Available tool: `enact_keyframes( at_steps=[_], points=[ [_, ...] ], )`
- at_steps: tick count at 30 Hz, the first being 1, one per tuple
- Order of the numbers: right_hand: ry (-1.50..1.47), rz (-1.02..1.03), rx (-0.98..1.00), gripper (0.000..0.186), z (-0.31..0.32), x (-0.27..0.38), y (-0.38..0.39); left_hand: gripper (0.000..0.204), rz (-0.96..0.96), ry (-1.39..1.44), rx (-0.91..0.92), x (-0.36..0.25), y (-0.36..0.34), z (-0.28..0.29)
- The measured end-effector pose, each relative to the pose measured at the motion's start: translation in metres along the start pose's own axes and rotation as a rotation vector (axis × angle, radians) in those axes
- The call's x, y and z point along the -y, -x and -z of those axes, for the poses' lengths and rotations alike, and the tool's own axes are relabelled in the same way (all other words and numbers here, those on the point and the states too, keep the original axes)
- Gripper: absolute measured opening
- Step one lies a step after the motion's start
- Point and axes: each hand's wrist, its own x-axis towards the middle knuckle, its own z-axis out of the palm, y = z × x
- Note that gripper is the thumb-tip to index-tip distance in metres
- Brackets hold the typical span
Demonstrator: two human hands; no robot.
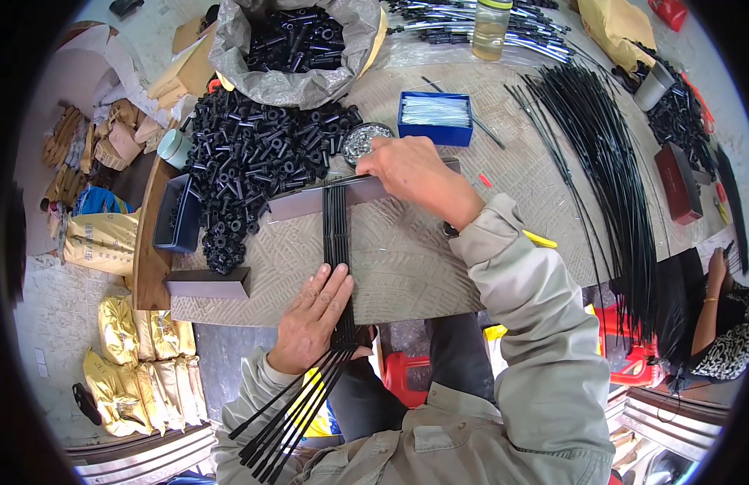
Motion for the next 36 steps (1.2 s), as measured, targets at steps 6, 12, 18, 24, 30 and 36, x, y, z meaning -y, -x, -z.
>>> enact_keyframes(
  at_steps=[6, 12, 18, 24, 30, 36],
  points=[
    [0.03, -0.054, 0.01, 0.016, 0.0104, -0.0047, 0.0078, 0.083, -0.006, -0.014, -0.007, 0.0, -0.0007, -0.0005],
    [0.048, -0.029, -0.034, 0.016, 0.0072, -0.007, 0.0079, 0.082, -0.016, -0.028, -0.004, 0.0005, -0.0015, -0.0009],
    [0.043, -0.029, -0.021, 0.014, 0.008, -0.0073, 0.0074, 0.084, -0.002, -0.009, 0.004, -0.0003, -0.0018, -0.0016],
    [0.019, 0.0, -0.05, 0.014, 0.0071, -0.007, 0.0077, 0.087, -0.006, 0.005, -0.005, 0.0002, -0.0019, -0.0029],
    [0.054, 0.014, -0.069, 0.012, 0.004, -0.0044, 0.0058, 0.087, -0.009, -0.008, 0.002, 0.0009, -0.002, -0.0032],
    [0.098, 0.014, -0.031, 0.011, 0.0011, -0.0018, 0.0041, 0.087, -0.012, -0.006, 0.017, 0.0012, -0.0025, -0.0025]
  ],
)
